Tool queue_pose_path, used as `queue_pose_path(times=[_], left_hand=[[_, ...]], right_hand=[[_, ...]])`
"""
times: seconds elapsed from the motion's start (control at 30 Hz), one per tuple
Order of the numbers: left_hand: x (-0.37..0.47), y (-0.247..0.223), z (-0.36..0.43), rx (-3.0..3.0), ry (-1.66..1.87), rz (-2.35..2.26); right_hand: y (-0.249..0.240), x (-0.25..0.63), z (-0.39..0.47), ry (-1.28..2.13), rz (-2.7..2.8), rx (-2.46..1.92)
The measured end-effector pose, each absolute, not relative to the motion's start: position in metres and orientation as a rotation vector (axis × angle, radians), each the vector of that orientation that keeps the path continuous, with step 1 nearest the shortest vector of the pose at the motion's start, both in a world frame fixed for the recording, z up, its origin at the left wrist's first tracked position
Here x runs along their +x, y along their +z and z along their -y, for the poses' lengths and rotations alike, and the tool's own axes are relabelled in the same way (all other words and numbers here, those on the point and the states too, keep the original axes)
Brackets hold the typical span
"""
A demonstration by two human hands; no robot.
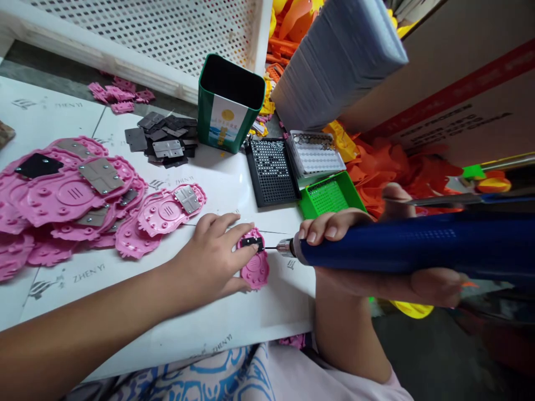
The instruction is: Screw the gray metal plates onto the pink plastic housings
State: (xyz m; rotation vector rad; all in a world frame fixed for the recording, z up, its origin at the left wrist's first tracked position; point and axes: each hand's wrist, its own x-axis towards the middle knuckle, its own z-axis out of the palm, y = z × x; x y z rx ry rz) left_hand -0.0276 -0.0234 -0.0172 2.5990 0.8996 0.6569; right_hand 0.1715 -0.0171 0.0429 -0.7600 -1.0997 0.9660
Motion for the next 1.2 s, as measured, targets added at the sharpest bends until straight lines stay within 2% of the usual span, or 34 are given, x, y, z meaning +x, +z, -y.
queue_pose_path(times=[0.3, 0.5, 0.73, 1.0, 1.2], left_hand=[[-0.03, -0.014, 0.024, 2.56, 0.645, -0.881], [-0.023, -0.011, 0.025, 2.524, 0.908, -0.919], [-0.017, -0.012, 0.028, 2.488, 1.044, -0.891], [-0.018, -0.013, 0.029, 2.282, 0.993, -0.913], [-0.017, -0.005, 0.027, 2.227, 0.824, -0.956]], right_hand=[[0.046, 0.171, 0.021, 0.999, 1.105, -0.719], [0.062, 0.167, 0.032, 1.109, 1.091, -0.837], [0.072, 0.16, 0.04, 1.148, 1.086, -0.805], [0.063, 0.168, 0.043, 1.139, 1.107, -0.699], [0.072, 0.164, 0.039, 1.169, 1.058, -0.8]])
